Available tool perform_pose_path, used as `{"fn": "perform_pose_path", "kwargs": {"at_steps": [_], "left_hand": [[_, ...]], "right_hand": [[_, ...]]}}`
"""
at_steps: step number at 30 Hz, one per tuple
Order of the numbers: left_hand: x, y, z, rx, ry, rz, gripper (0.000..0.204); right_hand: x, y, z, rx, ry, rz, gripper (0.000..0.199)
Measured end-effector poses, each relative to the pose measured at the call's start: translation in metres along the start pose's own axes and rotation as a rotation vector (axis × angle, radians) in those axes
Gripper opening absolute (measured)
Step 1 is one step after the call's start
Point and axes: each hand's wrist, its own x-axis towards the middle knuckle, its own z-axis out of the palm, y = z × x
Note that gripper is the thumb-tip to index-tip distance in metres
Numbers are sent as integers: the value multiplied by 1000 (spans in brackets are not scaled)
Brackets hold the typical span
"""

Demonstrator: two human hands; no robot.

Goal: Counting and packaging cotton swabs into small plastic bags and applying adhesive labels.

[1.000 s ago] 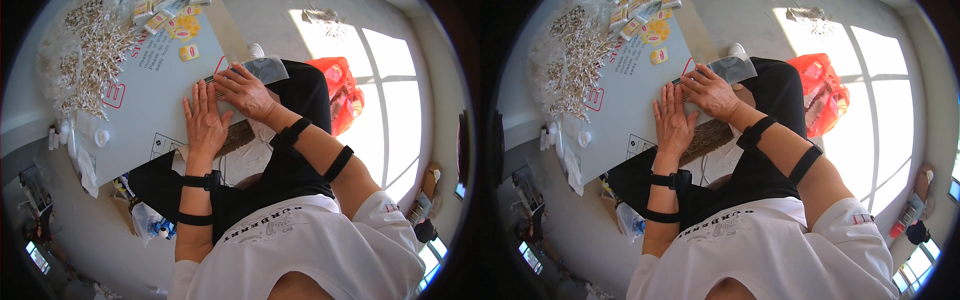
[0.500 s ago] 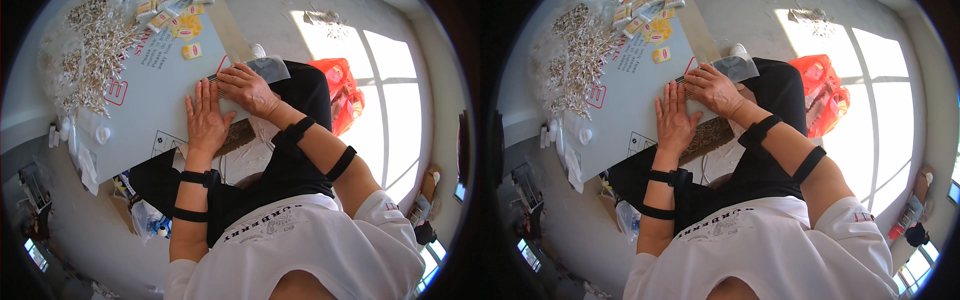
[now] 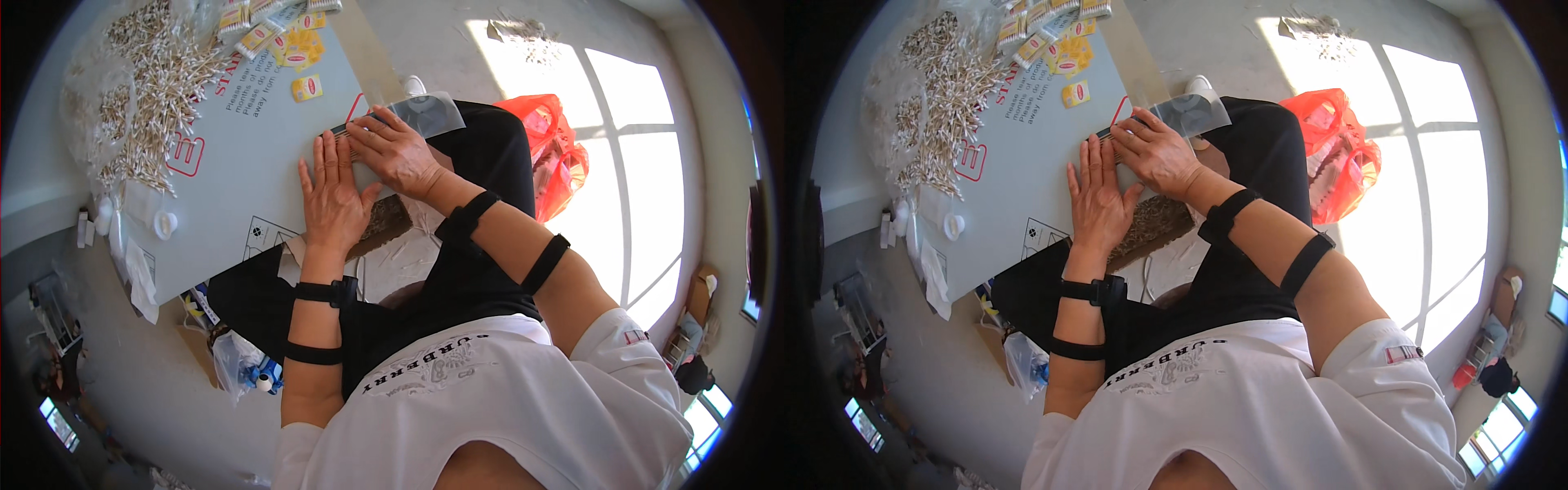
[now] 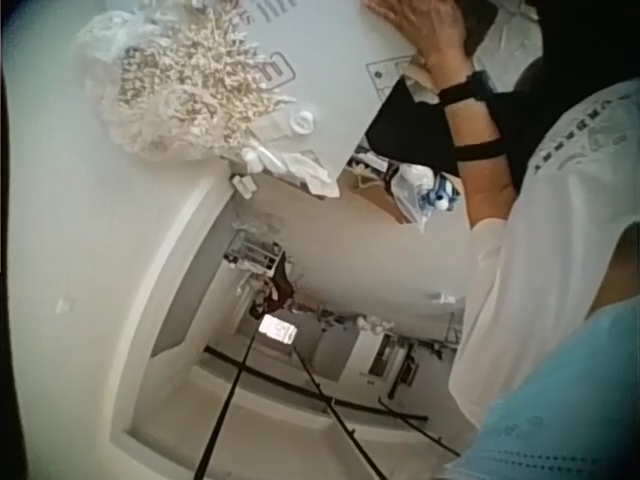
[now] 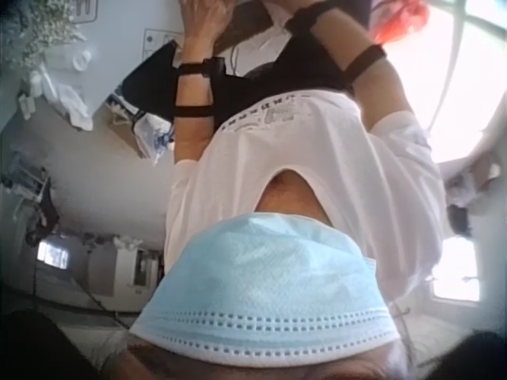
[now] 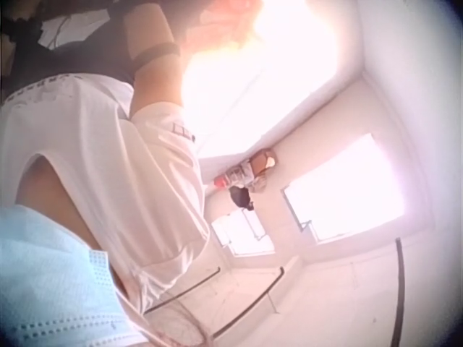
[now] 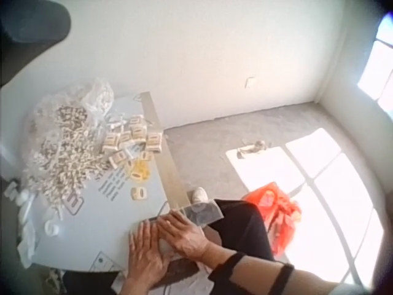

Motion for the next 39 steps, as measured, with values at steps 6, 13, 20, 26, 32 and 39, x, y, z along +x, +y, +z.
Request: {"fn": "perform_pose_path", "kwargs": {"at_steps": [6, 13, 20, 26, 32, 39], "left_hand": [[-1, -1, 4, 7, -3, -13, 79], [1, 0, 5, 2, 4, -5, 78], [0, -1, 9, -17, 65, 15, 78], [4, 6, 14, 3, 60, -20, 78], [14, 17, 19, -27, 80, -3, 78], [18, 26, 23, -50, 75, -5, 79]], "right_hand": [[5, 9, -24, 207, 171, 450, 20], [6, 16, -36, 169, -73, 719, 18], [52, 6, -43, -177, -626, 587, 11], [55, 20, -39, -135, -655, 664, 15], [33, 38, -37, 61, -490, 808, 16], [27, 43, -37, 142, -399, 728, 17]]}}
